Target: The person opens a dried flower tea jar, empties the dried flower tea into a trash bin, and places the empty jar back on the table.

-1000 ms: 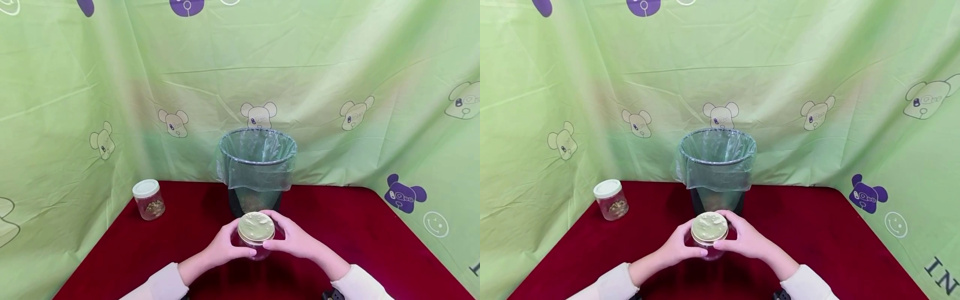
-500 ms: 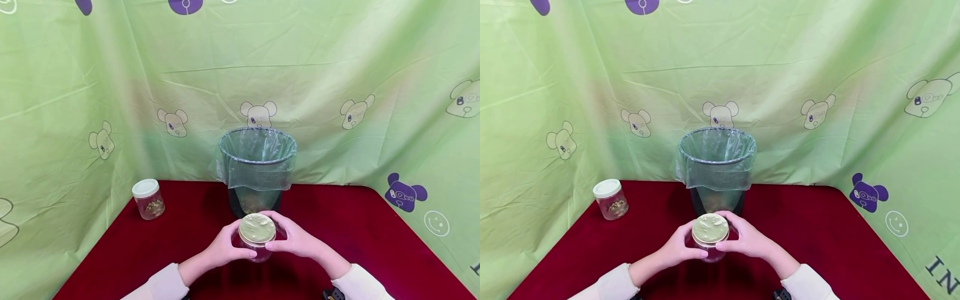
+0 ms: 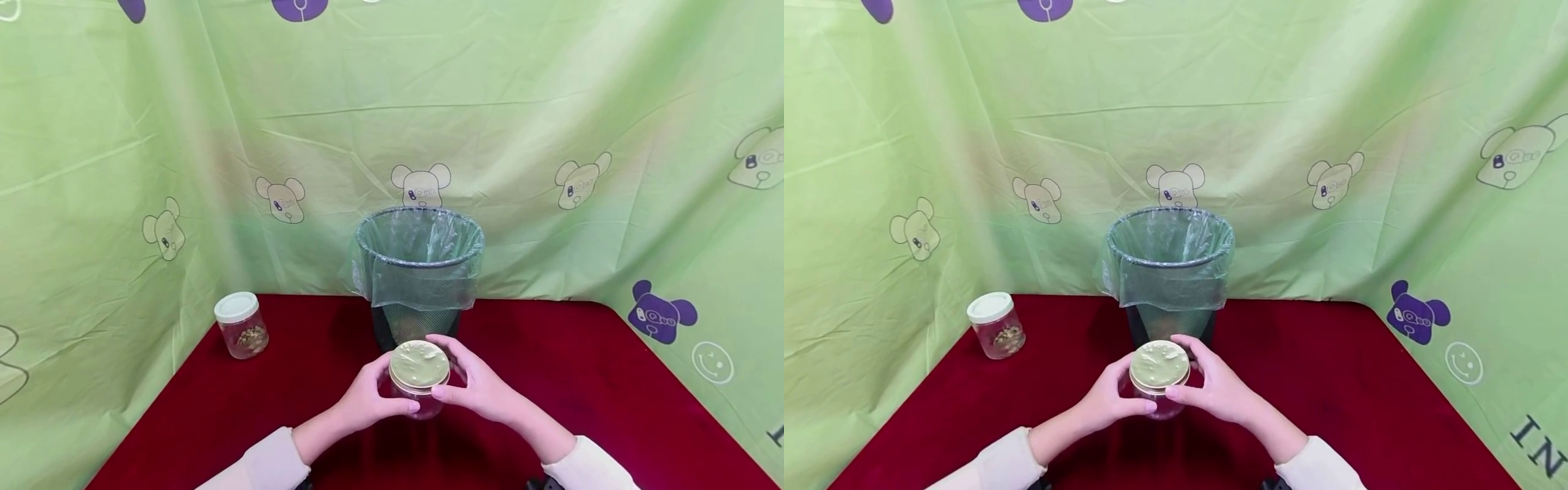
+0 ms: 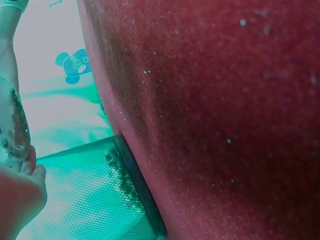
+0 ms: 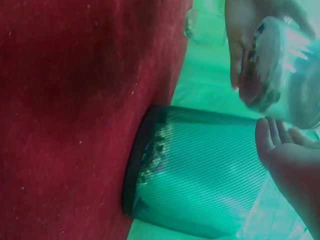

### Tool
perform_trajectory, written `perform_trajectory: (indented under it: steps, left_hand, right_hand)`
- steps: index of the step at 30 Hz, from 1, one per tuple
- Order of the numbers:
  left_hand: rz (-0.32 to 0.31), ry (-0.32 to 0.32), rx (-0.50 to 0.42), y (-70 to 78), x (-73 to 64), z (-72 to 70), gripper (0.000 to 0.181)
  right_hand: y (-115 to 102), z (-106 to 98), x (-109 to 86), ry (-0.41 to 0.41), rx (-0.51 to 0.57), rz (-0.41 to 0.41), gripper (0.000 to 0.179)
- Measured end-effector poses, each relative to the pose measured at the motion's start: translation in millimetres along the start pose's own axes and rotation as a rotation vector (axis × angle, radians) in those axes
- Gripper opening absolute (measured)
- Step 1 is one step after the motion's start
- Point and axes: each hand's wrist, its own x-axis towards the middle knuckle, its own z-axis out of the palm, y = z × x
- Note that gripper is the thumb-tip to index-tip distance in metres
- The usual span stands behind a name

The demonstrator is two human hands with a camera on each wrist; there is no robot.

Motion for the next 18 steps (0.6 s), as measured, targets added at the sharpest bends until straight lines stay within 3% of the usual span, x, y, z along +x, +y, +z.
perform_trajectory:
  steps: [7,14,18]
  left_hand:
    - [-0.005,0.036,0.006,1.2,1.1,0.2,0.063]
    - [-0.018,0.092,0.074,1.4,2.0,1.2,0.065]
    - [-0.021,0.140,0.152,0.4,1.8,1.7,0.065]
  right_hand:
    - [-14.0,15.4,0.1,0.209,-0.157,0.008,0.067]
    - [-30.9,37.4,-0.9,0.415,-0.177,0.259,0.073]
    - [-33.8,47.7,0.2,0.473,-0.197,0.312,0.079]
